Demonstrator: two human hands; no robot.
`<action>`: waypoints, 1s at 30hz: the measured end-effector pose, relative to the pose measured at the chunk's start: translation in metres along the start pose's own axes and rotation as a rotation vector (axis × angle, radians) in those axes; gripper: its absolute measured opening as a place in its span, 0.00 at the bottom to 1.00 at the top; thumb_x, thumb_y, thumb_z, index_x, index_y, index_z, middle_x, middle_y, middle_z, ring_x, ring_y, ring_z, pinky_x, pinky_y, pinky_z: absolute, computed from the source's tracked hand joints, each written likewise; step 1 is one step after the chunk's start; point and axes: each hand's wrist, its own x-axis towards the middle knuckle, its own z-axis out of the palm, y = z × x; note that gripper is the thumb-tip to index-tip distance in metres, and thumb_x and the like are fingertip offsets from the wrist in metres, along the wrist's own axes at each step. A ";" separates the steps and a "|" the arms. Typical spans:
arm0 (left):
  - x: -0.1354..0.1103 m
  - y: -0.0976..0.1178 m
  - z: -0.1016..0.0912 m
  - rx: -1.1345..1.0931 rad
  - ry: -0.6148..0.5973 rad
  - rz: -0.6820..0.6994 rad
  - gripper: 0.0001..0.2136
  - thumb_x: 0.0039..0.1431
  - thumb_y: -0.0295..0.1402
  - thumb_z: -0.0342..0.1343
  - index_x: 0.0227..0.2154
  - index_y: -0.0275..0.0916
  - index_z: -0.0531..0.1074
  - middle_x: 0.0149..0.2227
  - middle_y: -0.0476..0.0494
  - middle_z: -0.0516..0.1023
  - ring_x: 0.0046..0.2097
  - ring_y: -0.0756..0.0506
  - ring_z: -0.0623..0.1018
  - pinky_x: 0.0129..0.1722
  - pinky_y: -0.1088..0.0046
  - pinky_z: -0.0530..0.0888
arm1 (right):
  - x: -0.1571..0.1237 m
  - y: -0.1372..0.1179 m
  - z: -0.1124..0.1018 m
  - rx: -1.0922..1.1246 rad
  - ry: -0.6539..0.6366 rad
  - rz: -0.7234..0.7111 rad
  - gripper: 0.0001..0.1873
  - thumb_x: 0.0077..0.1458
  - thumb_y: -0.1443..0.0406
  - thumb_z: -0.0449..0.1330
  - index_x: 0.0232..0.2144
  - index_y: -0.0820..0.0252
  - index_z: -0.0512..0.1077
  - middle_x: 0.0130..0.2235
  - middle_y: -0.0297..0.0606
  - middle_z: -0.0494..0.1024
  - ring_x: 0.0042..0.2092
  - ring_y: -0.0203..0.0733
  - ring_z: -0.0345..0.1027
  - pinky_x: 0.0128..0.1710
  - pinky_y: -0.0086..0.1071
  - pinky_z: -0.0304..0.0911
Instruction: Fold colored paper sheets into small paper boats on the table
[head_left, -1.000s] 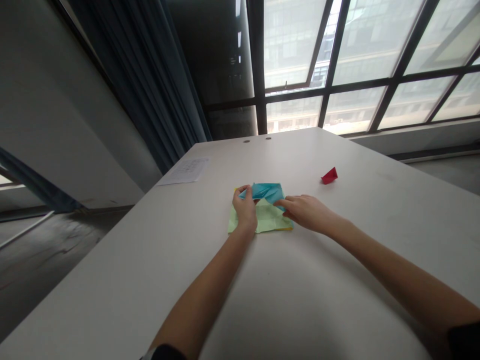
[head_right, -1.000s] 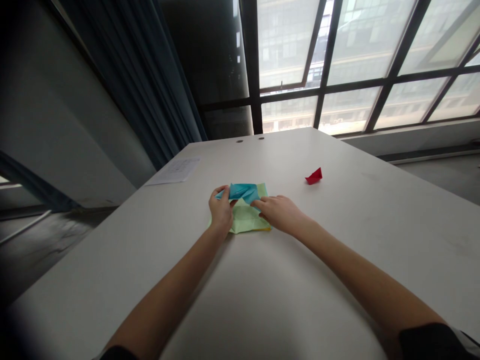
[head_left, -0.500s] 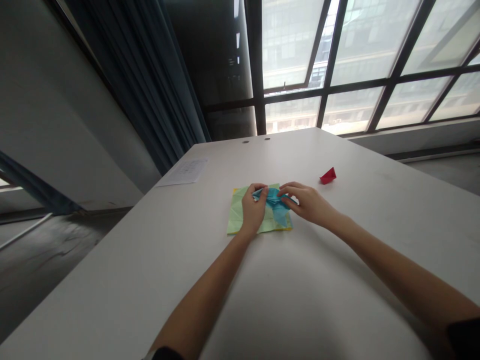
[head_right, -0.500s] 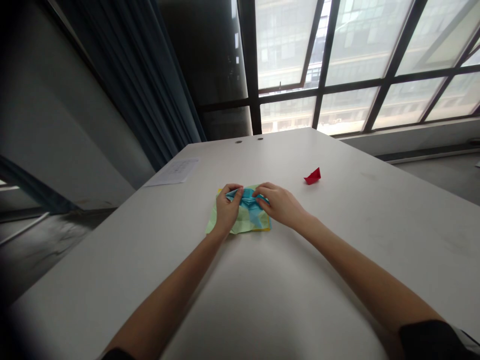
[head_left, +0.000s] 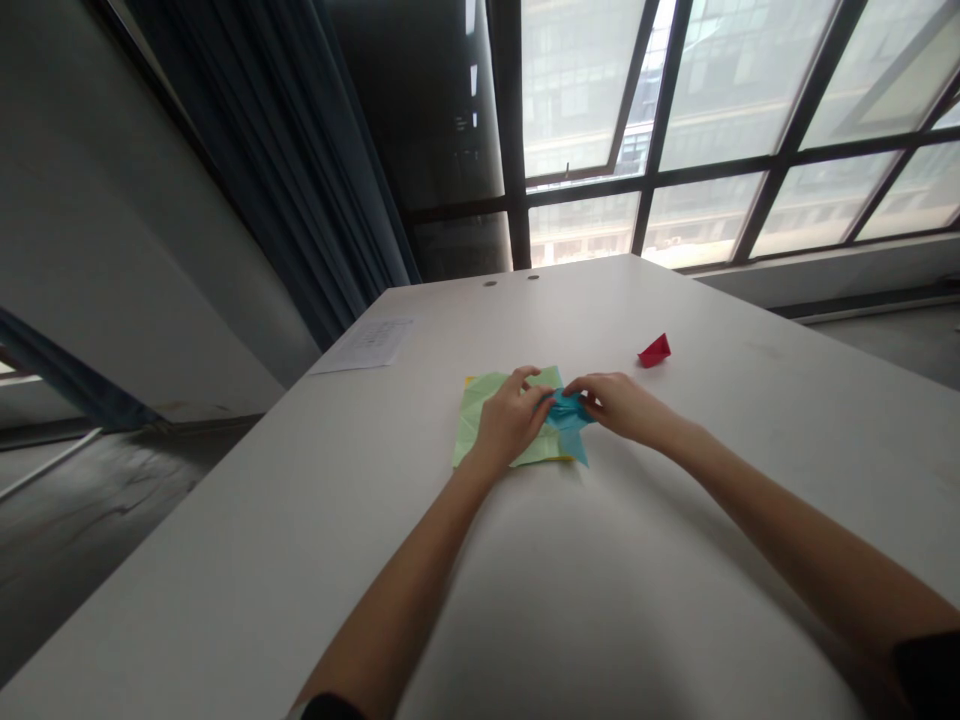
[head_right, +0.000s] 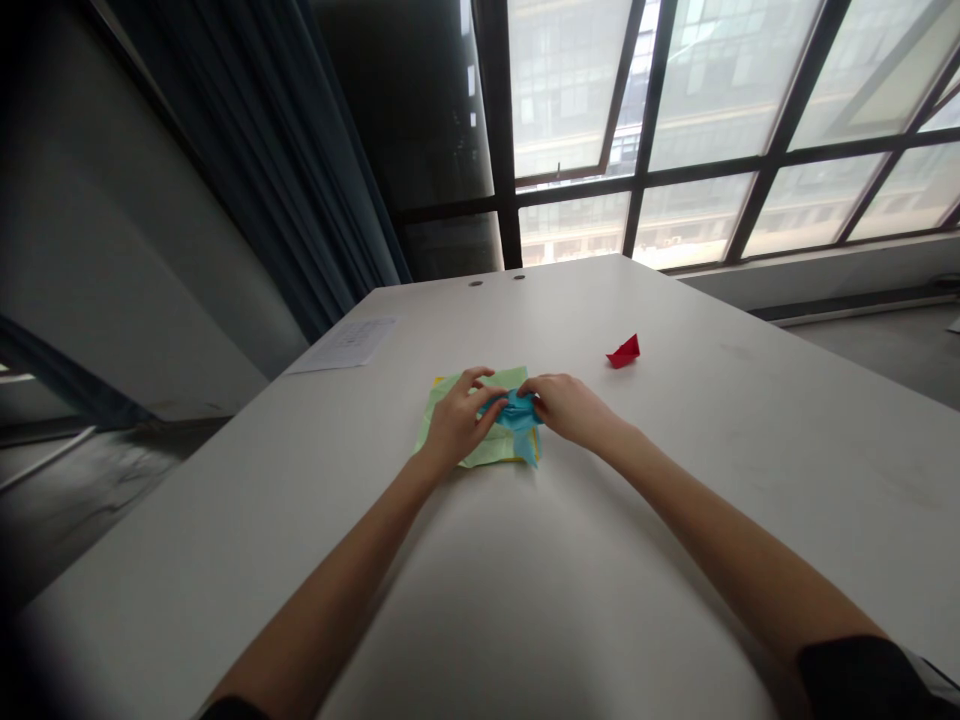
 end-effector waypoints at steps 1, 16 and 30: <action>0.000 -0.001 0.000 0.011 -0.022 0.017 0.10 0.57 0.36 0.48 0.37 0.43 0.73 0.49 0.44 0.67 0.41 0.48 0.72 0.39 0.73 0.69 | 0.000 0.000 0.000 -0.012 -0.012 -0.006 0.17 0.49 0.74 0.50 0.38 0.60 0.73 0.35 0.38 0.77 0.34 0.38 0.70 0.33 0.27 0.60; 0.001 -0.002 -0.008 -0.052 -0.213 0.081 0.10 0.49 0.31 0.54 0.35 0.45 0.75 0.44 0.44 0.73 0.34 0.48 0.74 0.36 0.73 0.68 | -0.001 0.004 -0.003 0.000 -0.088 -0.025 0.18 0.48 0.74 0.50 0.37 0.57 0.74 0.35 0.36 0.78 0.34 0.38 0.70 0.33 0.27 0.61; 0.006 -0.003 -0.005 -0.161 -0.056 -0.045 0.06 0.51 0.29 0.52 0.29 0.40 0.74 0.41 0.44 0.72 0.39 0.48 0.73 0.36 0.75 0.69 | -0.002 0.006 0.001 -0.131 -0.140 -0.040 0.19 0.49 0.74 0.50 0.41 0.54 0.71 0.39 0.36 0.77 0.38 0.41 0.70 0.34 0.29 0.60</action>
